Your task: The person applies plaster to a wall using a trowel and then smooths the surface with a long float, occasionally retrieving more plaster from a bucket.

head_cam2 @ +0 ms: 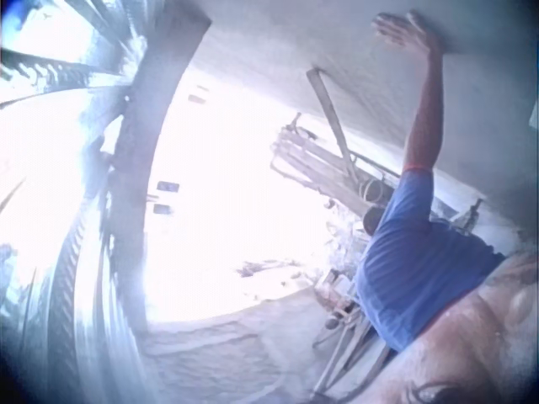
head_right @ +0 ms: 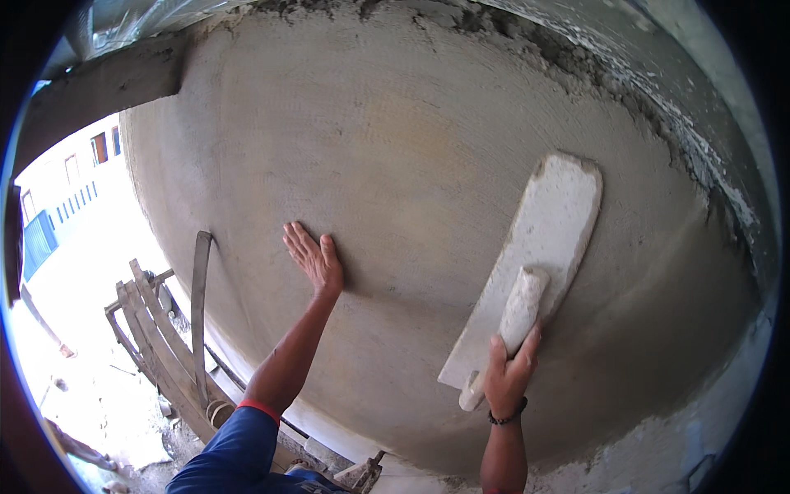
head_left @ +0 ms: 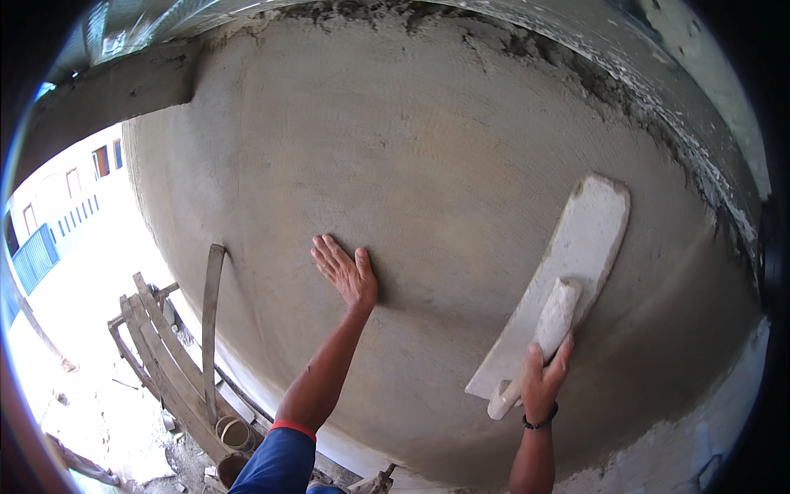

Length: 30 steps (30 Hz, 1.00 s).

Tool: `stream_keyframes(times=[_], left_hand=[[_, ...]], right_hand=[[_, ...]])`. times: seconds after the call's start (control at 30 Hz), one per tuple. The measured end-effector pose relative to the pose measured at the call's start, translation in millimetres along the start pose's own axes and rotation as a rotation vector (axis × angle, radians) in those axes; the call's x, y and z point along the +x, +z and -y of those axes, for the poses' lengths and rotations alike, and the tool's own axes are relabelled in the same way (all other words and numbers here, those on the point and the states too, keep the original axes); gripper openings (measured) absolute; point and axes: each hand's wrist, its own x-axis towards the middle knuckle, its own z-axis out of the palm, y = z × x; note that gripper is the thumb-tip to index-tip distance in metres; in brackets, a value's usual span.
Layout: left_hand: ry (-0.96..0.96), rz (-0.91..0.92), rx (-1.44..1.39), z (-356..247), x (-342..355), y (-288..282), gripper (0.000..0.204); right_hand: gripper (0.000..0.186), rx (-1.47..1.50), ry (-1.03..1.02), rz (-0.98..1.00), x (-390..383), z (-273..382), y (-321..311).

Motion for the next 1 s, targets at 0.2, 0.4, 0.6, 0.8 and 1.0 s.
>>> stream_keyframes(times=[0.2, 0.4, 0.6, 0.8, 1.0], left_hand=[[0.033, 0.268, -0.354, 31.3, -0.4, -47.9, 0.08], [-0.293, 0.259, -0.063, 145.0, -71.3, -113.6, 0.07], [-0.671, 0.583, 0.38, 339.1, -186.5, -246.7, 0.033], [-0.971, 0.803, 0.817, 401.7, -265.6, -424.8, 0.03], [-1.425, 0.568, 0.785, 358.8, -259.3, -453.7, 0.029]], right_hand=[[0.069, -0.111, -0.015, 0.226, 5.0, 34.2, 50.6], [0.068, -0.082, -0.377, 0.429, -84.8, 21.3, 108.9], [0.065, -0.023, -0.188, 0.909, -200.8, 0.8, 95.5], [0.073, -0.066, 0.106, 1.157, -289.8, -43.1, 74.3], [0.08, -0.34, 0.559, 1.412, -340.0, -79.7, 41.7]])
